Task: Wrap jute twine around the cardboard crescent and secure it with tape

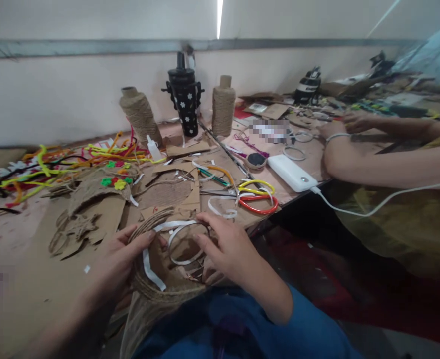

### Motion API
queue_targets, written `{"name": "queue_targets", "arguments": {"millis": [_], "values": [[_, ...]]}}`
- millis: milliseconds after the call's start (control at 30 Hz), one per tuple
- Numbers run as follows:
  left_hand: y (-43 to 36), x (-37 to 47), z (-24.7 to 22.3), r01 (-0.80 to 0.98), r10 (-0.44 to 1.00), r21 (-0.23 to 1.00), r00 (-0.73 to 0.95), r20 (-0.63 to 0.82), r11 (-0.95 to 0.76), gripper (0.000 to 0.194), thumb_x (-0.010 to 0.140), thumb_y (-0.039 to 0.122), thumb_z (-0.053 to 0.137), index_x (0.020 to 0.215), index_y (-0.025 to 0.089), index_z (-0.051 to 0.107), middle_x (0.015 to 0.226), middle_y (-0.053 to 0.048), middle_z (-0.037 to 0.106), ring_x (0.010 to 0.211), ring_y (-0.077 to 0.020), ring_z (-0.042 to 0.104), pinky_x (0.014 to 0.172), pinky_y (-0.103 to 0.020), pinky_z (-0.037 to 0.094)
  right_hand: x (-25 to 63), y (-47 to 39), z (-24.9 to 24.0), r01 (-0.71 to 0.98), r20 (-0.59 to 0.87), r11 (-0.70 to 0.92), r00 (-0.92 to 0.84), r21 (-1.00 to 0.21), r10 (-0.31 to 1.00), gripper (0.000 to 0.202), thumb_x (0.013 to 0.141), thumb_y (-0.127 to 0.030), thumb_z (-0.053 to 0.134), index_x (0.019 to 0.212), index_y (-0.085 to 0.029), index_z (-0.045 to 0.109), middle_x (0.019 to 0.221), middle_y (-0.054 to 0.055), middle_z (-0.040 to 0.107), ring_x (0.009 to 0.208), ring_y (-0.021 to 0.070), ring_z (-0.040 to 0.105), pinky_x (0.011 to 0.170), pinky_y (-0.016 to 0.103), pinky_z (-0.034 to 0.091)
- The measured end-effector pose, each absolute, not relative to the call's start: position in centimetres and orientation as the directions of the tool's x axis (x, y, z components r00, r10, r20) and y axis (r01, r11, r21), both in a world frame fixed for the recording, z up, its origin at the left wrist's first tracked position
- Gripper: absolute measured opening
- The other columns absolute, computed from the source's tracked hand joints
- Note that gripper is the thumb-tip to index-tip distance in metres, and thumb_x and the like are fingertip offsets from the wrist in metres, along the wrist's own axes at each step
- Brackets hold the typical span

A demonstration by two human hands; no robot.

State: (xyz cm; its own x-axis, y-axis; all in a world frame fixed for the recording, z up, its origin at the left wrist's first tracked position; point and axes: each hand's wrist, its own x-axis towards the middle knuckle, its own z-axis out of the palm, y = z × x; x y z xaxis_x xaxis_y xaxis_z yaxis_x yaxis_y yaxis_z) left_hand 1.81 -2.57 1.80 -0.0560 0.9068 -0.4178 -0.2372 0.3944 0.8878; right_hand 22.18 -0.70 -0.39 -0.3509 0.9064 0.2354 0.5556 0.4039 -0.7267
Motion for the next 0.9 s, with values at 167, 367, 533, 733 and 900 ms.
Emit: {"name": "queue_targets", "arguments": {"millis": [167,367,533,733,900], "values": [[-2.0,1.7,1.8,-0.261,0.907,0.896,-0.130,-0.401,0.359,0.020,0.058,0.029,0.076,0.062,0.012,0.068,0.051,-0.003,0.067,0.041,-0.0126,0.058,0.040,-0.020,0.046,28.0,2.8,-0.2,0.866,0.327,0.378,-0.271,-0.328,0.905,0.032,0.090,-0.024,0.040,0.111,-0.017,0.062,0.109,0.010,0.069,0.099,0.0226,0.065,0.085,0.036,0.050],[-1.9,1.9,1.9,-0.325,0.900,0.874,-0.121,-0.418,0.362,0.020,0.059,0.029,0.077,0.063,0.012,0.066,0.053,-0.003,0.068,0.044,-0.0136,0.060,0.044,-0.022,0.050,33.1,8.1,-1.1,0.881,0.073,0.471,-0.467,-0.039,0.881,0.039,0.079,-0.014,0.047,0.115,-0.016,0.060,0.110,0.012,0.068,0.098,0.0242,0.065,0.085,0.036,0.050],[-1.6,1.8,1.7,-0.329,0.899,0.872,-0.127,-0.420,0.361,0.021,0.059,0.030,0.077,0.062,0.012,0.066,0.054,-0.003,0.068,0.043,-0.0133,0.060,0.043,-0.022,0.050,33.6,8.6,-1.0,0.854,0.066,0.520,-0.521,0.032,0.851,0.042,0.077,-0.011,0.045,0.117,-0.014,0.059,0.105,0.015,0.067,0.096,0.0256,0.063,0.084,0.038,0.049],[-1.6,1.5,1.4,-0.340,0.914,0.884,-0.134,-0.382,0.320,0.020,0.062,0.031,0.075,0.063,0.013,0.066,0.056,-0.003,0.068,0.044,-0.0129,0.060,0.044,-0.021,0.050,34.2,8.2,0.1,0.819,0.045,0.557,-0.567,0.136,0.823,0.032,0.084,-0.018,0.044,0.112,-0.014,0.060,0.114,0.016,0.062,0.105,0.0268,0.058,0.090,0.037,0.044],[-1.8,1.5,1.5,-0.357,0.901,0.874,-0.156,-0.405,0.330,0.019,0.061,0.029,0.076,0.064,0.012,0.067,0.057,-0.004,0.070,0.042,-0.0116,0.059,0.043,-0.020,0.050,33.9,9.0,0.1,0.813,-0.084,0.553,-0.547,0.186,0.833,0.034,0.080,-0.010,0.044,0.109,-0.015,0.060,0.094,0.012,0.069,0.087,0.0224,0.065,0.075,0.032,0.047]]}}
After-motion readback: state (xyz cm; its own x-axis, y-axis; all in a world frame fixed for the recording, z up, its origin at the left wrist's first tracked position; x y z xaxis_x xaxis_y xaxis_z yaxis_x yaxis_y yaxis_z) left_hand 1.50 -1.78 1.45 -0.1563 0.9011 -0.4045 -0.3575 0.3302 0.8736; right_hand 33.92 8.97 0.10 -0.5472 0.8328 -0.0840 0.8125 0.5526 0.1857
